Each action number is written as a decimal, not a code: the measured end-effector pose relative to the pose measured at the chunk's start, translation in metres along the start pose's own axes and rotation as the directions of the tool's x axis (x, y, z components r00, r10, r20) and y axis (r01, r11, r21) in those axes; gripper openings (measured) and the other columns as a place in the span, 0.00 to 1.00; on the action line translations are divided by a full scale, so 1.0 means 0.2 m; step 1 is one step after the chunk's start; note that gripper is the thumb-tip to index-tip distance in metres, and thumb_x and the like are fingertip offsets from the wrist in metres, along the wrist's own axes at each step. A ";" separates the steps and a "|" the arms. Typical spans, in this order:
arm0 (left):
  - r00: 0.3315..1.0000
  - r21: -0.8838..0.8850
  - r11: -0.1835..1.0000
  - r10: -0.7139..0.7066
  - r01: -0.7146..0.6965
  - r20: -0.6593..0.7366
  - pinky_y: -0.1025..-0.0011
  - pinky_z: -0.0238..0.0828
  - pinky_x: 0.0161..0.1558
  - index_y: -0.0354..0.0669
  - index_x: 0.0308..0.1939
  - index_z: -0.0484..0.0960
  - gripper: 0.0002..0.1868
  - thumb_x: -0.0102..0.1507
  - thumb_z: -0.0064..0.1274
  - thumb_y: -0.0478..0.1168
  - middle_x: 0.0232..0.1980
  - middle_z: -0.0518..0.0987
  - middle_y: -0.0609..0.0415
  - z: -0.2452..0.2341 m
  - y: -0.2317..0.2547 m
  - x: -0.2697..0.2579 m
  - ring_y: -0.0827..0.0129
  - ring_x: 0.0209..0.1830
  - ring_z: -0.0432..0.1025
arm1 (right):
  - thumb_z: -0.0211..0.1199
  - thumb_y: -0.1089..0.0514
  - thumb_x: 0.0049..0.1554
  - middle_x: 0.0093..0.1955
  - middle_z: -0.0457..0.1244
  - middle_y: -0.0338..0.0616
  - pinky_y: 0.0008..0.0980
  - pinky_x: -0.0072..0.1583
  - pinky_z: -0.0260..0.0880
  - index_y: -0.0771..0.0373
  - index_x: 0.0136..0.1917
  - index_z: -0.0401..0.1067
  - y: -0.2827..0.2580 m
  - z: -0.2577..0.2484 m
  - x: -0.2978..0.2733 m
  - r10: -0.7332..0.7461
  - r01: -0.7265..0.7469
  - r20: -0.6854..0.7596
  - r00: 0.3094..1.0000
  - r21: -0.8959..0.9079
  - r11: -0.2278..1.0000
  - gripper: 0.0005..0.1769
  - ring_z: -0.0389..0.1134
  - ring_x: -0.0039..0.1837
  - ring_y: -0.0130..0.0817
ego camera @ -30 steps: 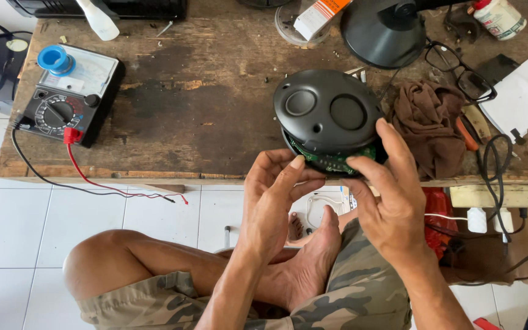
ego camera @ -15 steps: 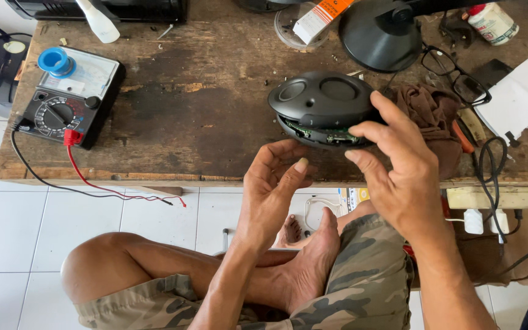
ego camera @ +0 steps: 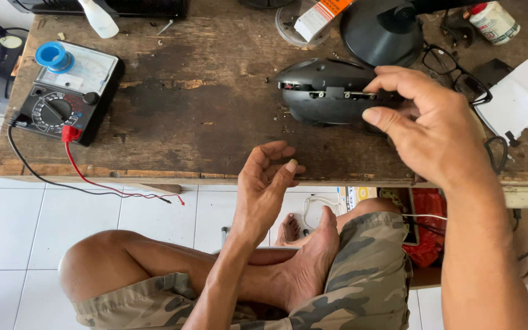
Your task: The person disassembles a black circular electronic device, separating the casing to reveal the internal circuit board and wiring. They manipulate the components, lift the circuit board, and then reassemble the device by placing the casing back together.
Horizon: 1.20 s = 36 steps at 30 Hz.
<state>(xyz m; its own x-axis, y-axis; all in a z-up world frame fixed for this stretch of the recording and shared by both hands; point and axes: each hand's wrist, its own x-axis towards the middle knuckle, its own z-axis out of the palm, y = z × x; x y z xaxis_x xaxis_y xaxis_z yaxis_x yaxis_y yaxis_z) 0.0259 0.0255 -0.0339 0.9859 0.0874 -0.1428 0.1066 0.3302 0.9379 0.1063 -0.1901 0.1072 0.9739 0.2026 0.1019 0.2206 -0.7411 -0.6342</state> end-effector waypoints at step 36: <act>0.999 0.017 0.999 0.035 -0.035 -0.011 0.67 0.87 0.50 0.38 0.67 0.75 0.20 0.72 0.55 0.40 0.64 0.84 0.44 -0.02 -0.09 0.01 0.58 0.59 0.86 | 0.68 0.66 0.65 0.67 0.73 0.53 0.43 0.70 0.66 0.69 0.63 0.80 0.02 0.03 0.08 -0.421 0.420 0.008 0.907 -0.059 0.905 0.13 0.74 0.67 0.49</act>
<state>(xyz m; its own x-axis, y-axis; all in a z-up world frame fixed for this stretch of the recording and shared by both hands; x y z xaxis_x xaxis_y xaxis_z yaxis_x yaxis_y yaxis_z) 0.0251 0.0224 -0.0530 0.9875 0.1095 -0.1130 0.0740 0.3107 0.9476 0.1223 -0.1850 0.1017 0.7904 0.5006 0.3531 0.6122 -0.6237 -0.4860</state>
